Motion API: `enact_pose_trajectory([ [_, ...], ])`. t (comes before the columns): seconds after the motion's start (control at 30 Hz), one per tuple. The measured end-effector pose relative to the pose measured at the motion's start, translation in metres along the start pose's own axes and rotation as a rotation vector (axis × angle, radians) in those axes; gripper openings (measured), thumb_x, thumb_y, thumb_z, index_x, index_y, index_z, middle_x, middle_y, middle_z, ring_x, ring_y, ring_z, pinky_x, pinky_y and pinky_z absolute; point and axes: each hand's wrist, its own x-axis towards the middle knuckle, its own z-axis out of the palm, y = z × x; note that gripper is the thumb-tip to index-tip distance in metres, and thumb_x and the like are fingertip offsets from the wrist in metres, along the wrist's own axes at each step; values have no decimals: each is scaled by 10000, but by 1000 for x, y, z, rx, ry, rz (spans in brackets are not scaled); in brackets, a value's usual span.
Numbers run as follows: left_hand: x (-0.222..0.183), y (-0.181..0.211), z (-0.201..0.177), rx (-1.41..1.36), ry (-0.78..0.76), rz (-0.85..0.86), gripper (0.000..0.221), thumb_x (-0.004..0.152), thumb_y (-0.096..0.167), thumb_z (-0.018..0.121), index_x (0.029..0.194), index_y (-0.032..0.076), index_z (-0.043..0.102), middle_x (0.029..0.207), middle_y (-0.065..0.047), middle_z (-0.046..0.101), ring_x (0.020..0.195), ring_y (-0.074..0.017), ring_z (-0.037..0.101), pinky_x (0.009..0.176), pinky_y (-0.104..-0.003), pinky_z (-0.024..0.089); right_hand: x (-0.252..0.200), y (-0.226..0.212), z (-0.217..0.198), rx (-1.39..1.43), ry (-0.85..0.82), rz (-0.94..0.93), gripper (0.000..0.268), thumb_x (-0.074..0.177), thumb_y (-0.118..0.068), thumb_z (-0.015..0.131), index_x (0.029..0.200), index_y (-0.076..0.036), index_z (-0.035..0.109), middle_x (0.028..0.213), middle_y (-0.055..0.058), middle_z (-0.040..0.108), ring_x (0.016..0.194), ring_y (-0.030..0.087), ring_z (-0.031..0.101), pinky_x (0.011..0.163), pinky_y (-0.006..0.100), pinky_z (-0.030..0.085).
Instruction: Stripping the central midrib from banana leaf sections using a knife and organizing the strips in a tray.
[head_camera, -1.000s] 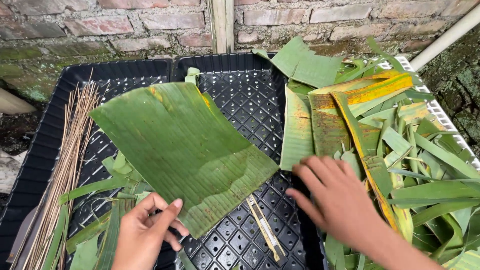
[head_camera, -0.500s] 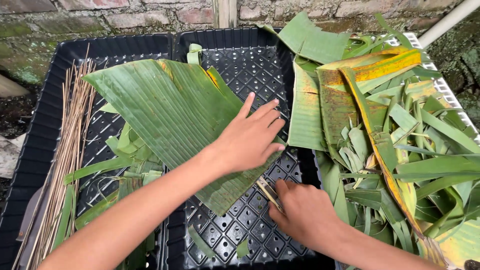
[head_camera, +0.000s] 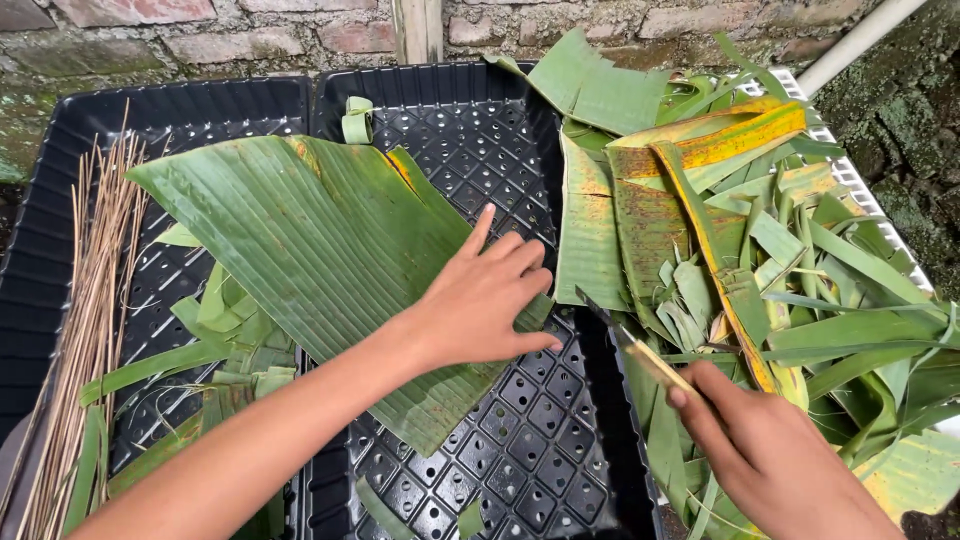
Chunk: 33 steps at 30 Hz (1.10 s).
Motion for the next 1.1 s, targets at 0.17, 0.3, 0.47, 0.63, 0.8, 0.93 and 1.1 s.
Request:
enact_pose_trajectory([
  [0.17, -5, 11, 15, -51, 70, -75, 360, 928, 356, 700, 1088, 33, 691, 1003, -73, 607, 1050, -258, 548, 1187, -748, 177, 19, -14, 4, 57, 176, -67, 288, 1066, -432, 383, 1018, -236, 588, 696, 36, 625, 610, 230, 548, 638, 363, 426],
  [0.3, -9, 11, 16, -158, 173, -179, 281, 917, 306, 721, 1043, 55, 724, 968, -39, 655, 1086, -248, 556, 1192, -752, 144, 34, -6, 17, -11, 351, -162, 227, 1055, -420, 447, 957, -235, 536, 595, 43, 579, 572, 250, 507, 597, 379, 436],
  [0.47, -10, 17, 16, -156, 204, -206, 245, 932, 291, 706, 999, 58, 741, 916, -34, 665, 1080, -245, 573, 1202, -742, 131, 35, -9, 39, -331, 661, -372, 251, 1019, -495, 462, 1049, -256, 532, 868, -51, 591, 751, 212, 662, 389, 468, 491],
  [0.63, -10, 14, 18, -118, 275, -238, 150, 917, 225, 711, 952, 86, 756, 871, -16, 691, 978, -222, 602, 1181, -712, 226, 20, -16, 48, -469, 852, -500, 292, 1076, -397, 506, 860, -201, 490, 648, -60, 481, 493, 89, 546, 330, 328, 342],
  [0.8, -14, 22, 11, -125, 326, -174, 137, 936, 218, 678, 907, 93, 728, 822, -1, 647, 948, -226, 595, 1161, -724, 235, 23, -22, 51, -504, 834, -473, 314, 1083, -422, 490, 853, -207, 485, 658, -71, 514, 529, 91, 590, 344, 318, 345],
  [0.93, -16, 22, -9, -217, 269, -248, 219, 967, 272, 640, 970, 76, 738, 919, -36, 710, 1052, -217, 601, 1183, -742, 180, 26, -20, 53, -424, 770, -340, 298, 1062, -473, 462, 889, -231, 488, 739, -73, 530, 591, 134, 628, 353, 381, 396],
  [1.1, -21, 12, -40, -137, 504, -149, 174, 997, 237, 612, 914, 89, 649, 867, -26, 657, 885, -218, 616, 1207, -698, 182, 29, -12, 78, -356, 625, -353, 280, 1035, -474, 453, 894, -233, 457, 729, -23, 547, 479, 226, 622, 381, 431, 497],
])
